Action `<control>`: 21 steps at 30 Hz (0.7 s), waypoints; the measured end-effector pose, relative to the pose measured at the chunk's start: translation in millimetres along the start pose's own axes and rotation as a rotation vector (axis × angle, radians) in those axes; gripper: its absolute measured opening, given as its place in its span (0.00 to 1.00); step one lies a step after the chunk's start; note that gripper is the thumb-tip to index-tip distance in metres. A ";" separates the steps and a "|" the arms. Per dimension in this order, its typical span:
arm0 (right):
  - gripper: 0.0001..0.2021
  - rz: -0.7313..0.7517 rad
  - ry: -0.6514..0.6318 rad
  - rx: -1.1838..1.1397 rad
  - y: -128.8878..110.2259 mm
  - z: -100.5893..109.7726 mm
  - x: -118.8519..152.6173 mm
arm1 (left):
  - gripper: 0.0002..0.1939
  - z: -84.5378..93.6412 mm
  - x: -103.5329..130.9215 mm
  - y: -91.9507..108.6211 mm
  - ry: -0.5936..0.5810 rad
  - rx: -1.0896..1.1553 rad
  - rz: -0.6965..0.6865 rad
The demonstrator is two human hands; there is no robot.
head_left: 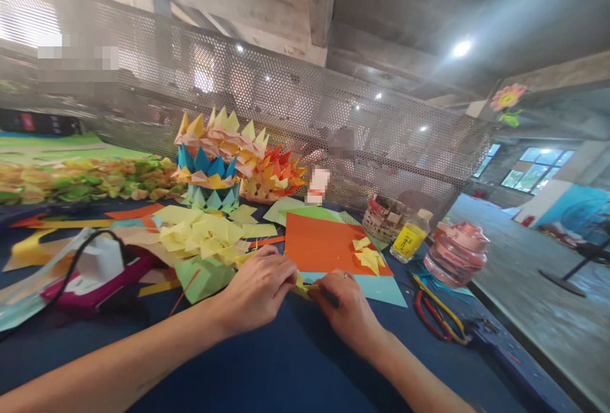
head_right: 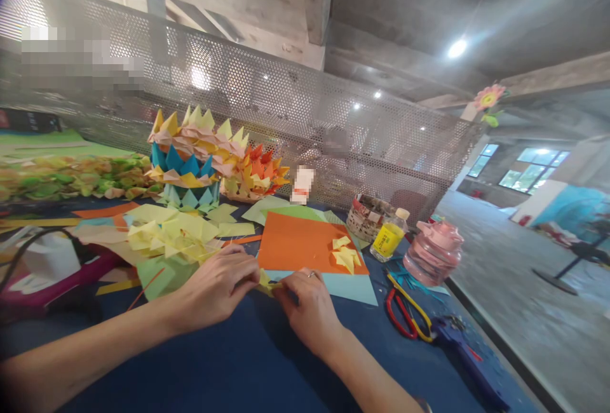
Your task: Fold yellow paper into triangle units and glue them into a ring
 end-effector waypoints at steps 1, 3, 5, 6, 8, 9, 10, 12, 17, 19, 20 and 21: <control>0.07 -0.005 0.002 -0.005 0.0 0.7 0.0 | 0.07 0.2 0.1 0.4 0.003 0.003 -0.008; 0.07 -0.026 0.003 -0.017 1.5 1.5 0.1 | 0.08 0.9 0.0 1.8 0.006 0.009 -0.025; 0.06 -0.051 0.001 -0.031 4.1 1.9 0.5 | 0.08 2.0 -0.2 4.1 0.007 0.014 -0.041; 0.06 -0.063 0.001 -0.040 5.5 2.0 0.8 | 0.08 2.9 -0.3 5.4 0.008 0.015 -0.047; 0.04 -0.092 0.005 -0.067 8.6 2.3 1.4 | 0.09 4.8 -0.2 8.2 0.013 0.017 -0.059; 0.05 -0.105 0.010 -0.086 10.0 2.4 1.6 | 0.09 5.7 -0.1 9.5 0.017 0.017 -0.066; 0.07 -0.117 0.012 -0.105 10.9 2.4 1.7 | 0.09 6.3 0.1 10.6 0.019 0.016 -0.072; 0.10 -0.123 0.008 -0.138 10.7 1.9 1.5 | 0.09 7.0 0.4 12.3 0.023 0.013 -0.085; 0.05 -0.071 0.007 -0.132 3.8 2.0 -0.4 | 0.09 7.1 0.6 12.5 0.027 0.028 -0.087; 0.07 -0.056 0.017 -0.098 2.1 2.7 -0.2 | 0.06 6.7 0.5 11.0 0.022 0.048 -0.063; 0.06 -0.046 0.021 -0.078 1.2 2.9 0.2 | 0.06 6.5 0.5 10.2 0.020 0.054 -0.049; 0.06 -0.032 0.025 -0.057 0.0 3.1 0.6 | 0.09 6.1 0.6 9.9 0.018 0.055 -0.038</control>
Point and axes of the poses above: each hand's wrist, its own x-axis away from the middle knuckle, its own z-axis out of the back of the hand, y = z × x, the point moved 8 cm from there along -x, towards the middle knuckle, and after that the axes turned 6 degrees about z, right-handed, at the moved point
